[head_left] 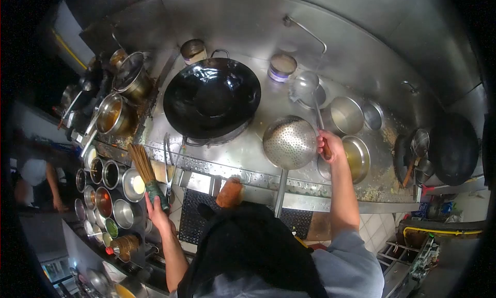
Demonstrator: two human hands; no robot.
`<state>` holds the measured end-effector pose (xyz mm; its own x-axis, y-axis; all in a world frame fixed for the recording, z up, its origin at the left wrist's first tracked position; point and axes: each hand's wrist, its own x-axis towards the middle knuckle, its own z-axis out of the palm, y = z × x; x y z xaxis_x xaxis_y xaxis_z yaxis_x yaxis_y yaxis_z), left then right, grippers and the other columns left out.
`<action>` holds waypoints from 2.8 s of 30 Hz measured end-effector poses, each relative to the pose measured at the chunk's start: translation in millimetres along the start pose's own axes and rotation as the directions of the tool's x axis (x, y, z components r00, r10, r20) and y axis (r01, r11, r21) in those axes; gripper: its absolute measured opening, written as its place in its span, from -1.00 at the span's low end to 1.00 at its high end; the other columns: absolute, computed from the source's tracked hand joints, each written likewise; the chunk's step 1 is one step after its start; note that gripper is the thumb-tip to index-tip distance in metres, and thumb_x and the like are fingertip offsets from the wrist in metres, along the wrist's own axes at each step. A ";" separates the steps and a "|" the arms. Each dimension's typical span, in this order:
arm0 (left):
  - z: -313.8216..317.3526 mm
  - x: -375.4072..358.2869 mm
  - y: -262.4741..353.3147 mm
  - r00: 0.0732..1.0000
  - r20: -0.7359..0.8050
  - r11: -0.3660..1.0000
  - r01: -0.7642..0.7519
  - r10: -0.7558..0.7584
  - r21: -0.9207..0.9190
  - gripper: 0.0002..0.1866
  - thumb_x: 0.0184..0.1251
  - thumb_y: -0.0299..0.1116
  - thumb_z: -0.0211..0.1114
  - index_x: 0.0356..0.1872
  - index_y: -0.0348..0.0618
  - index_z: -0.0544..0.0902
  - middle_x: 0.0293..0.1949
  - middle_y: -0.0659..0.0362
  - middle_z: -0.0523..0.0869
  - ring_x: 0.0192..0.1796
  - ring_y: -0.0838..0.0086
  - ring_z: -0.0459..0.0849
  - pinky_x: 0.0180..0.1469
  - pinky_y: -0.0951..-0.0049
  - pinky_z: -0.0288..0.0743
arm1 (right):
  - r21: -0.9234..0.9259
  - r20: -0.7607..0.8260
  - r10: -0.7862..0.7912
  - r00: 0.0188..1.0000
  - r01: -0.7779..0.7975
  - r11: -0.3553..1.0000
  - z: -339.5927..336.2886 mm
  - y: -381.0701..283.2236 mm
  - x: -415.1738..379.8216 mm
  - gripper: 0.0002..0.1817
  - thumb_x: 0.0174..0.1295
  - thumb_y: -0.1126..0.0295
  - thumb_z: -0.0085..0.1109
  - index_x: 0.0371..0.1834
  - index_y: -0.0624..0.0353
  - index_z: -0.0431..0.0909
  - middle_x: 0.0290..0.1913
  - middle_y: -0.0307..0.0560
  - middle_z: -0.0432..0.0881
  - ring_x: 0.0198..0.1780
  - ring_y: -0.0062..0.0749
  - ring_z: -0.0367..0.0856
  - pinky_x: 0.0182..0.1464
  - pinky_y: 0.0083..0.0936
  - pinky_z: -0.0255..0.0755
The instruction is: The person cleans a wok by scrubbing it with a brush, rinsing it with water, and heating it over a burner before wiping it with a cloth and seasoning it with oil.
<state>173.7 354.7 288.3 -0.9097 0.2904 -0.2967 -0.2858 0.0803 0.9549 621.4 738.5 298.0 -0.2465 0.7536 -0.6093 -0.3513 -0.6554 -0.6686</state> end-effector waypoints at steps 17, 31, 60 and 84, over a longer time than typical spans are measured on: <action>0.6 -17.1 15.7 0.996 -0.051 0.996 -0.074 0.076 0.044 -0.42 0.44 -0.30 0.19 0.46 -0.03 0.32 -0.09 0.18 0.63 -0.33 0.57 0.60 -0.41 0.53 0.49 | -0.058 -0.063 0.047 0.997 -0.050 0.997 -54.5 3.7 169.9 -0.90 0.26 0.50 0.04 -0.43 0.21 0.42 -0.58 -0.22 0.46 -0.63 -0.46 0.45 -0.55 -0.51 0.41; 20.3 79.5 16.9 0.992 0.126 0.999 -0.014 0.009 0.035 -0.39 0.41 -0.33 0.23 0.47 -0.08 0.31 -0.12 0.24 0.65 -0.30 0.62 0.57 -0.33 0.60 0.45 | 0.525 0.338 0.024 0.941 -0.210 0.825 107.1 -88.8 31.9 -0.89 0.37 0.48 -0.08 -0.20 0.33 0.34 -0.50 -0.25 0.45 -0.58 -0.59 0.44 -0.58 -0.65 0.36; 330.0 515.3 79.6 0.783 0.614 0.378 -0.601 0.102 0.704 -0.36 0.23 -0.04 0.23 0.36 0.08 0.43 0.09 -0.07 0.68 0.15 0.00 0.63 0.19 0.11 0.52 | -0.392 -0.208 -0.248 0.946 0.151 0.907 286.5 -3.3 -2.7 -0.69 0.33 0.38 0.09 0.13 0.03 0.37 -0.53 -0.28 0.45 -0.69 -0.62 0.36 -0.75 -0.66 0.22; 395.7 536.3 164.1 0.575 0.798 -0.116 -0.818 -0.181 0.563 -0.62 0.17 -0.21 0.20 -0.08 -0.21 0.74 -0.01 -0.14 0.72 0.04 -0.01 0.72 0.07 0.06 0.59 | -0.389 -0.313 -0.320 0.894 0.187 0.902 289.2 23.5 -46.2 -0.29 0.28 0.41 0.10 0.50 0.27 0.09 -0.54 -0.20 0.42 -0.71 -0.55 0.36 -0.75 -0.62 0.29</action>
<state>-241.9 901.0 289.8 -0.2309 0.9135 -0.3351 0.9472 0.2898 0.1373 363.4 702.5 433.7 0.1744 0.8685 -0.4640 -0.0113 -0.4694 -0.8829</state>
